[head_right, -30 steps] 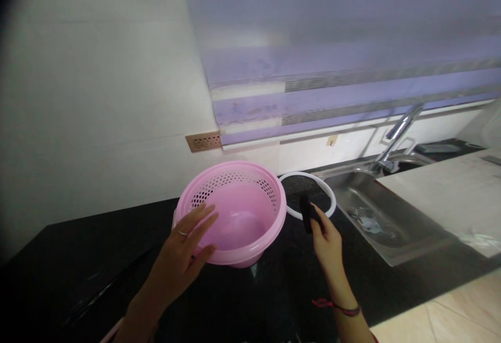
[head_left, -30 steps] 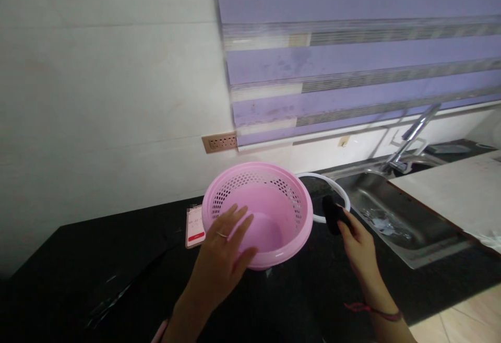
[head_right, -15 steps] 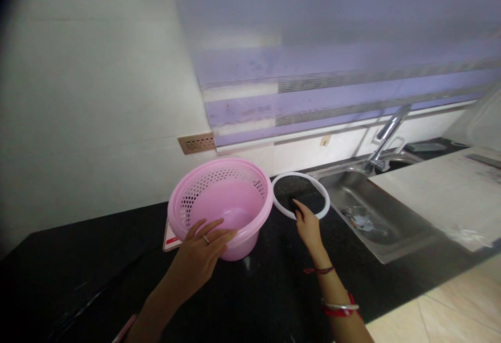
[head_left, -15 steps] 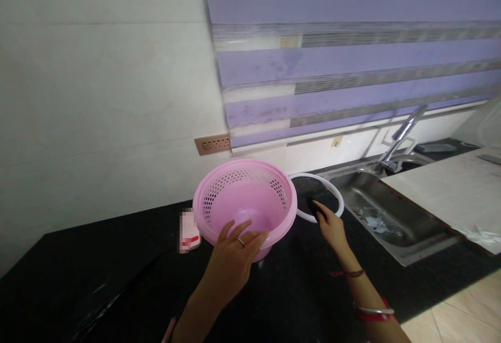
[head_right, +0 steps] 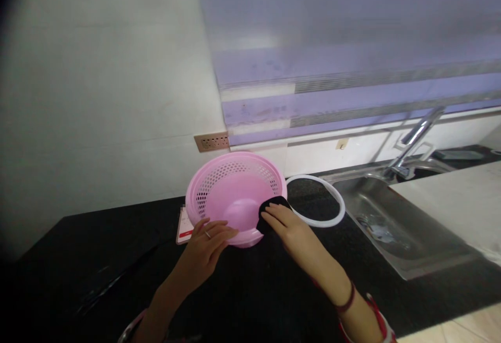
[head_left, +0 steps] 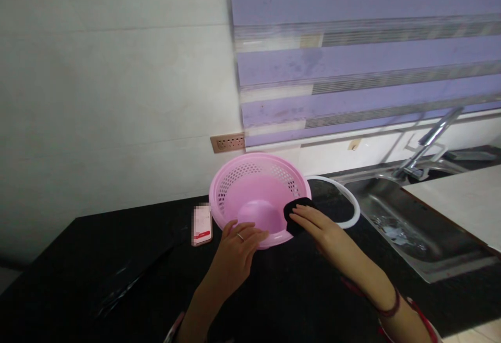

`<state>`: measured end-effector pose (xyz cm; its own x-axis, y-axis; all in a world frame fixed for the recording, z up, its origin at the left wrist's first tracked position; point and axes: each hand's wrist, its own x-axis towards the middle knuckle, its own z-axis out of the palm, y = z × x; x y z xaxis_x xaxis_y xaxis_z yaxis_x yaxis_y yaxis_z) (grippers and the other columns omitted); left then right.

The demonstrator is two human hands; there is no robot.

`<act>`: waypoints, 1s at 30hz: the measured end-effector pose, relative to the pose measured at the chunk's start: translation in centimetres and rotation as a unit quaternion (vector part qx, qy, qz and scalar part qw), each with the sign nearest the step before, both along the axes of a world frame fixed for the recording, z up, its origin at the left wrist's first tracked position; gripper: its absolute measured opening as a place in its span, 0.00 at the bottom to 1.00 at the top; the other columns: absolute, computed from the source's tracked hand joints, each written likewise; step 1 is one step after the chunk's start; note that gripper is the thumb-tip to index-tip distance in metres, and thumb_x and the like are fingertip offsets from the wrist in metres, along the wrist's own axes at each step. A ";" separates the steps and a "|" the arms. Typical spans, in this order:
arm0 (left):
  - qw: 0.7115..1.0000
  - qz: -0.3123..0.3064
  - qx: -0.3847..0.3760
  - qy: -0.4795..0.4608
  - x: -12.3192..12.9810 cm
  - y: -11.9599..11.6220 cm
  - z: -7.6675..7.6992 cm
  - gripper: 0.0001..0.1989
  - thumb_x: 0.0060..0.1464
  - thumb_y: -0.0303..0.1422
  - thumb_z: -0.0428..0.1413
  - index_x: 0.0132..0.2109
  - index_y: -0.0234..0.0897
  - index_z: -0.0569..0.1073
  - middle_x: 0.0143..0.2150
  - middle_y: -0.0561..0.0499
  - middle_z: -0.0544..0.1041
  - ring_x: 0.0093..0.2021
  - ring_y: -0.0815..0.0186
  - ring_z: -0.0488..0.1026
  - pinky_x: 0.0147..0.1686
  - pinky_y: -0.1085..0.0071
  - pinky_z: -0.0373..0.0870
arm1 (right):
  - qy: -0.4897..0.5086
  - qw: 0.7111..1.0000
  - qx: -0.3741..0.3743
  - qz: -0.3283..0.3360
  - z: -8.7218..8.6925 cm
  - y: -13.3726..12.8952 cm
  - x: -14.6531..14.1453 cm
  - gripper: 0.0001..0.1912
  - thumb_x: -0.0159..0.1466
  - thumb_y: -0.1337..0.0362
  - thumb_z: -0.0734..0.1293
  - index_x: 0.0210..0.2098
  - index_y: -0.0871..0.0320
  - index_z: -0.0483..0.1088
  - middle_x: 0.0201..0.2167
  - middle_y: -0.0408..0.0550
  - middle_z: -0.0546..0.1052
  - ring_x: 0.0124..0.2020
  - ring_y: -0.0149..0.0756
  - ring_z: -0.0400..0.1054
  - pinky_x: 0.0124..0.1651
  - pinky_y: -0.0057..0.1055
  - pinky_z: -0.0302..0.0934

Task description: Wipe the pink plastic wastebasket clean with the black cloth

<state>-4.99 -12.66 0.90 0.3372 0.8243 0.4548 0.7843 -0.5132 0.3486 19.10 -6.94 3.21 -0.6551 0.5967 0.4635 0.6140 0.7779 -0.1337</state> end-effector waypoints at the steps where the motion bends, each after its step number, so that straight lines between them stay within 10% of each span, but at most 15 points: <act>1: 1.000 -0.004 -0.002 -0.005 0.1 -0.5 0.0 0.16 0.59 0.26 0.43 0.47 0.44 0.72 0.44 0.52 0.77 0.49 0.65 0.70 0.55 0.56 0.57 | -0.018 1.000 0.007 -0.006 -0.2 -0.5 0.0 0.31 0.55 0.82 0.51 0.52 0.57 0.68 0.52 0.51 0.72 0.55 0.35 0.63 0.57 0.37 0.60; 8: 1.000 -0.005 0.007 0.001 -0.8 -1.4 0.6 0.14 0.59 0.31 0.47 0.51 0.44 0.69 0.53 0.49 0.71 0.58 0.62 0.62 0.59 0.54 0.54 | -0.041 0.999 0.011 -0.009 -1.3 -3.3 1.0 0.28 0.60 0.79 0.53 0.54 0.54 0.66 0.52 0.51 0.72 0.54 0.36 0.65 0.56 0.38 0.61; 15: 0.934 0.264 0.026 -0.239 -1.7 2.6 0.2 0.30 0.55 0.41 0.50 0.61 0.34 0.55 0.63 0.36 0.56 0.64 0.51 0.51 0.61 0.48 0.50 | -0.031 0.999 0.014 -0.006 -2.8 -5.8 2.2 0.25 0.63 0.75 0.53 0.57 0.53 0.63 0.52 0.50 0.72 0.53 0.36 0.66 0.54 0.38 0.64; 30: 0.900 0.245 -0.004 -0.361 1.3 6.0 -1.1 0.25 0.55 0.34 0.47 0.60 0.36 0.60 0.61 0.42 0.63 0.63 0.57 0.57 0.62 0.56 0.51 | 0.002 0.998 0.028 -0.055 -5.1 -8.1 1.1 0.24 0.61 0.78 0.52 0.51 0.61 0.69 0.47 0.55 0.75 0.53 0.38 0.66 0.55 0.40 0.63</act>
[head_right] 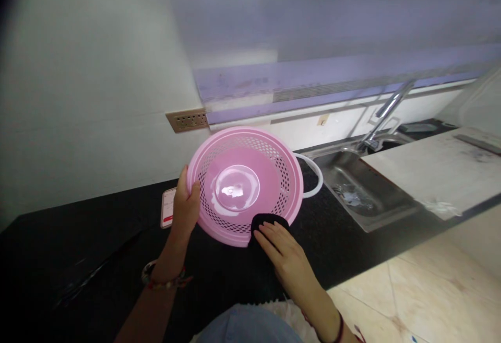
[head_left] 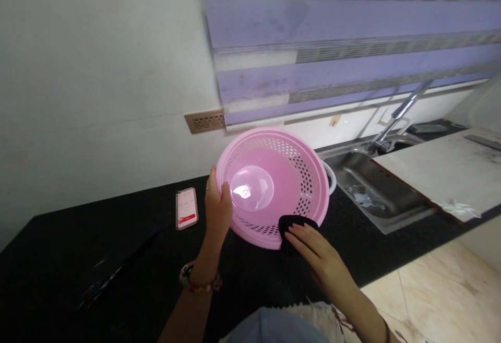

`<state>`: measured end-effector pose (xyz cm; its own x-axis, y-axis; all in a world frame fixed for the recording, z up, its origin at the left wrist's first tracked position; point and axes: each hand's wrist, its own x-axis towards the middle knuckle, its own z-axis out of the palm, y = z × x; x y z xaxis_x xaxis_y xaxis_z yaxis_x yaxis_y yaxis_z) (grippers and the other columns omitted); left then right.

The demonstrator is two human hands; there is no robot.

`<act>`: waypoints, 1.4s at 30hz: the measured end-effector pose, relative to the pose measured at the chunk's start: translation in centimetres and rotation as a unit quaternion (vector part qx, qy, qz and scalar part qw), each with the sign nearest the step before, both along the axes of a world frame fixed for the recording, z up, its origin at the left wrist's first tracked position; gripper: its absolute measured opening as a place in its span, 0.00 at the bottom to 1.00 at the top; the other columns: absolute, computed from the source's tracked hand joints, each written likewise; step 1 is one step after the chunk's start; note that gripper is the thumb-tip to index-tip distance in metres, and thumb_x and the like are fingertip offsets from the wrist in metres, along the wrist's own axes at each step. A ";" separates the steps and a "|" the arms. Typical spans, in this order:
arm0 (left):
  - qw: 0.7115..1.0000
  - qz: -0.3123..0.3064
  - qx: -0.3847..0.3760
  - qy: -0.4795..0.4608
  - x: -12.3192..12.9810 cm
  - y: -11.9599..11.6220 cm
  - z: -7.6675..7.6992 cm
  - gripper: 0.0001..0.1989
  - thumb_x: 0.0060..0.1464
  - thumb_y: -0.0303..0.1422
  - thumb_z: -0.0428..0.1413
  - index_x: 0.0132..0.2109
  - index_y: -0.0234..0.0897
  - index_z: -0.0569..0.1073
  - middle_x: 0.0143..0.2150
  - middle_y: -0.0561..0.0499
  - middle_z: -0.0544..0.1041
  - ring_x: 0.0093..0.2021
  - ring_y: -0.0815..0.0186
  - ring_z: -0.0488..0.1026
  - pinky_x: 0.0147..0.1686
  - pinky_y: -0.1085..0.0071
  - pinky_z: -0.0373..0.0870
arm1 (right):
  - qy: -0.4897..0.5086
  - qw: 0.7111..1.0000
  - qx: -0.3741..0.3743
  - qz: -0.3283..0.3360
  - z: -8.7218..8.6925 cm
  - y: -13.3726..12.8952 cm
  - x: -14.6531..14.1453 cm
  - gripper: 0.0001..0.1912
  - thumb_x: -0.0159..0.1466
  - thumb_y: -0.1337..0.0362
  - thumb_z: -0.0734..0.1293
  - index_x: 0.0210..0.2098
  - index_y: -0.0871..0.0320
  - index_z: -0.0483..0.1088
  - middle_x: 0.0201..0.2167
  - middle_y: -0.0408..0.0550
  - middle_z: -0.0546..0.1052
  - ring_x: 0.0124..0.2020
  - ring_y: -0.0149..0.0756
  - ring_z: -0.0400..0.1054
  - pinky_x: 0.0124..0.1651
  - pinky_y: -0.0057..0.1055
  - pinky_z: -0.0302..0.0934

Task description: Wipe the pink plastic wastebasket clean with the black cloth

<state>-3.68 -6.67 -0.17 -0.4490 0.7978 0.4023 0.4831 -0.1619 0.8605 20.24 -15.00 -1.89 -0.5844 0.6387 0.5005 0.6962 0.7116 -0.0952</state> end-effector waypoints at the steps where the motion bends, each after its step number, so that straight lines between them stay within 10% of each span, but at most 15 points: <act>1: 1.000 0.005 0.002 0.003 0.0 -0.1 -0.1 0.25 0.55 0.34 0.47 0.60 0.36 0.60 0.61 0.42 0.63 0.63 0.57 0.57 0.62 0.56 0.52 | 0.000 1.000 -0.025 0.003 0.1 -0.1 -0.1 0.26 0.60 0.79 0.51 0.53 0.60 0.68 0.48 0.54 0.74 0.53 0.38 0.66 0.56 0.40 0.62; 19: 0.982 -0.091 0.084 0.140 3.6 -4.0 -0.1 0.23 0.62 0.34 0.40 0.64 0.40 0.53 0.65 0.45 0.57 0.66 0.60 0.48 0.64 0.55 0.46 | -0.052 0.923 -0.381 0.017 -1.2 1.3 -2.0 0.31 0.49 0.83 0.55 0.50 0.62 0.69 0.50 0.56 0.73 0.51 0.38 0.68 0.54 0.33 0.62; 28: 0.980 -0.109 0.080 0.148 2.4 -4.6 -0.8 0.25 0.62 0.33 0.41 0.65 0.43 0.50 0.66 0.45 0.55 0.66 0.61 0.47 0.63 0.55 0.47 | -0.001 0.954 -0.269 -0.133 -1.3 7.4 -2.7 0.30 0.55 0.83 0.52 0.54 0.64 0.63 0.54 0.57 0.69 0.55 0.37 0.63 0.57 0.38 0.57; 36: 0.974 -0.115 0.087 0.173 1.6 -5.2 -1.6 0.25 0.62 0.33 0.41 0.65 0.43 0.50 0.65 0.46 0.56 0.66 0.61 0.46 0.63 0.56 0.47 | -0.162 0.910 -0.379 -0.040 -6.6 9.0 -7.8 0.18 0.59 0.76 0.60 0.47 0.65 0.70 0.43 0.60 0.76 0.44 0.43 0.71 0.47 0.34 0.63; 42: 0.982 -0.087 0.072 0.152 -0.1 -4.9 -2.1 0.24 0.62 0.36 0.42 0.64 0.43 0.52 0.65 0.47 0.57 0.66 0.63 0.47 0.63 0.58 0.47 | -0.217 0.891 -0.399 -0.005 -6.2 10.0 -7.0 0.18 0.59 0.75 0.61 0.49 0.65 0.70 0.47 0.60 0.74 0.47 0.44 0.70 0.48 0.32 0.61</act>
<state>-3.80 -11.55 -2.31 -0.1522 0.7770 0.6109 0.6691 -0.3739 0.6423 13.23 -5.05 -8.12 -0.6049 0.6957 -0.3875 0.7963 0.5319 -0.2881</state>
